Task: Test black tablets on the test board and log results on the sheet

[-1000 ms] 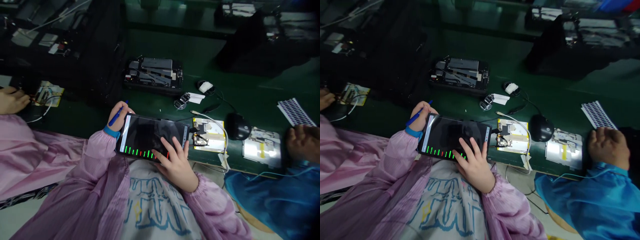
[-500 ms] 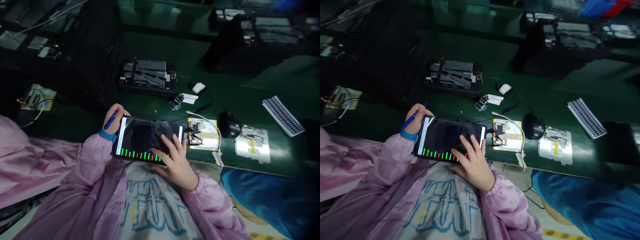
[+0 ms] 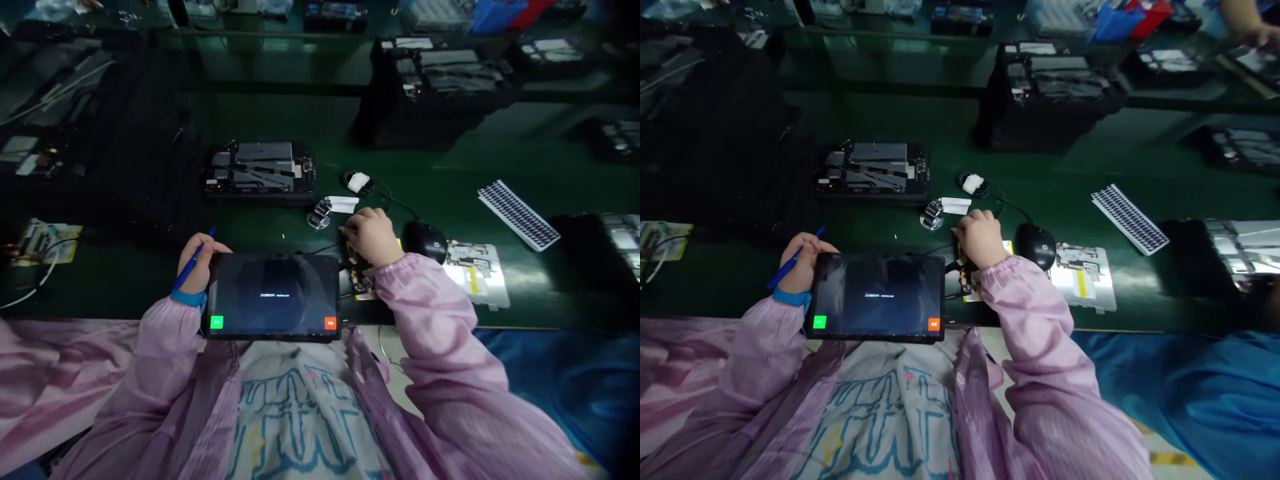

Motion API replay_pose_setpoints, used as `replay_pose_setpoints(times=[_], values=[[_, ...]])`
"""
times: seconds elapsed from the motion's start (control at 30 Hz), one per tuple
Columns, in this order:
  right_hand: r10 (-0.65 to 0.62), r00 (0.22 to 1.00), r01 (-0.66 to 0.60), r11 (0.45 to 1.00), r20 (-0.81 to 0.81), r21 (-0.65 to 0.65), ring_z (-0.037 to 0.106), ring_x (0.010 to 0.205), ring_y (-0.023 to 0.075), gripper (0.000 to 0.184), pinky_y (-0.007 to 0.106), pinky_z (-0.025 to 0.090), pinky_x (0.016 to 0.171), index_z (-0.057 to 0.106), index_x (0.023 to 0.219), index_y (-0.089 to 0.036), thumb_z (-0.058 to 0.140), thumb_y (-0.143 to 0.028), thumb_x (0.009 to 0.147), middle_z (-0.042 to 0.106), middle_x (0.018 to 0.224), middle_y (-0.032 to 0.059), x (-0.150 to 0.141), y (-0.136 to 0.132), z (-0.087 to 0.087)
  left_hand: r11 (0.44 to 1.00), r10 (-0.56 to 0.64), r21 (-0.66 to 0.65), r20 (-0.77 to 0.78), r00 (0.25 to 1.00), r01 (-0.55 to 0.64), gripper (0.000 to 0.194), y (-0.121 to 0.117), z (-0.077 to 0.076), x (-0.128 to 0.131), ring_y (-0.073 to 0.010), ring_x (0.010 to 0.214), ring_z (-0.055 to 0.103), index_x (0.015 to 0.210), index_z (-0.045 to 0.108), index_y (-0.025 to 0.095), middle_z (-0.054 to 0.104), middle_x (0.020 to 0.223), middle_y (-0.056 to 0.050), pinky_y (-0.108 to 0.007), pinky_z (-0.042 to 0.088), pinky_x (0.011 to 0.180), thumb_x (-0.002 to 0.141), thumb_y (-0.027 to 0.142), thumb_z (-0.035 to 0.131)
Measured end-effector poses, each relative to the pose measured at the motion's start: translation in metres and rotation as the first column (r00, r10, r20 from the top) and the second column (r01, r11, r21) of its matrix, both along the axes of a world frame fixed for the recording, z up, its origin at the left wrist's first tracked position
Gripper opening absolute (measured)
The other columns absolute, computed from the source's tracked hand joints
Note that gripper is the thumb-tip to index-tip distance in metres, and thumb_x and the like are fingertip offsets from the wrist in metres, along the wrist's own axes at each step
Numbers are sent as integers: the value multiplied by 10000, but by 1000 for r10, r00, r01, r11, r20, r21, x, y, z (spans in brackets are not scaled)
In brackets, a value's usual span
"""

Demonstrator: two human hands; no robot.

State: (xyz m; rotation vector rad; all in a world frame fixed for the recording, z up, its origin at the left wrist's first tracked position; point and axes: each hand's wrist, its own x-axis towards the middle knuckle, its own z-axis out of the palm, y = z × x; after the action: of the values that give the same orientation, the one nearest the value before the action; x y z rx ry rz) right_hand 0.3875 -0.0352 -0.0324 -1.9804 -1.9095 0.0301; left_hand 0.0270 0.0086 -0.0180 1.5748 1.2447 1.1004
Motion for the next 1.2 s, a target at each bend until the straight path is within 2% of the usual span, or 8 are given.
replay_pose_setpoints(times=[0.07,0.13,0.23,0.3,0.43,0.63,0.83,1.2], values=[[17,998,-17,1000,-64,-1,533,909,319,171,503,471,765,678,746,-175,615,-304,838,619,888,137,-3,2,7,1000,3,-3,14,1000,-3,413,1,1,1,-173,613,645,742,476,217,700,685,-26,-298,520,615,819,620,524],[98,972,-91,995,-215,43,559,899,283,149,463,480,789,655,796,-187,602,-312,860,629,890,108,-5,-11,22,1000,10,-19,46,999,-10,389,1,4,3,-167,613,640,743,487,216,693,676,-18,-290,518,612,811,591,564],[205,857,-226,974,-474,13,605,770,198,112,336,502,689,613,879,-200,584,-308,886,647,844,53,-9,-50,44,998,36,-55,77,996,-31,367,0,8,7,-167,602,635,749,489,226,686,678,-5,-284,508,575,790,571,606],[227,815,-295,955,-533,-45,611,699,167,85,294,495,634,604,875,-202,572,-278,895,662,819,37,-12,-78,49,997,47,-66,78,996,-42,375,1,10,10,-170,586,631,747,484,231,682,672,5,-289,505,558,769,577,627],[207,841,-260,965,-500,-39,636,731,185,64,314,513,662,611,869,-191,564,-224,898,681,820,55,-17,-112,33,998,37,-57,69,997,-34,432,4,13,14,-165,561,624,736,473,216,686,650,16,-291,497,539,734,609,653],[225,819,-237,971,-528,46,648,767,196,91,339,532,690,627,843,-200,573,-245,900,687,814,63,-20,-121,6,998,63,-21,30,998,-63,460,4,16,20,-157,555,614,726,466,215,682,639,37,-296,496,546,711,631,661],[238,811,-228,970,-535,87,650,750,197,87,344,534,682,629,837,-197,583,-239,897,690,797,62,-22,-123,1,997,72,-7,-2,997,-72,455,3,17,22,-160,561,607,730,462,222,672,638,36,-304,494,556,716,637,650],[281,876,-249,959,-391,131,627,675,186,159,311,509,611,626,805,-175,548,-252,921,672,734,58,-25,-121,1,998,65,-10,10,998,-65,437,3,18,18,-160,586,619,740,498,220,681,644,36,-296,494,575,703,616,680]])
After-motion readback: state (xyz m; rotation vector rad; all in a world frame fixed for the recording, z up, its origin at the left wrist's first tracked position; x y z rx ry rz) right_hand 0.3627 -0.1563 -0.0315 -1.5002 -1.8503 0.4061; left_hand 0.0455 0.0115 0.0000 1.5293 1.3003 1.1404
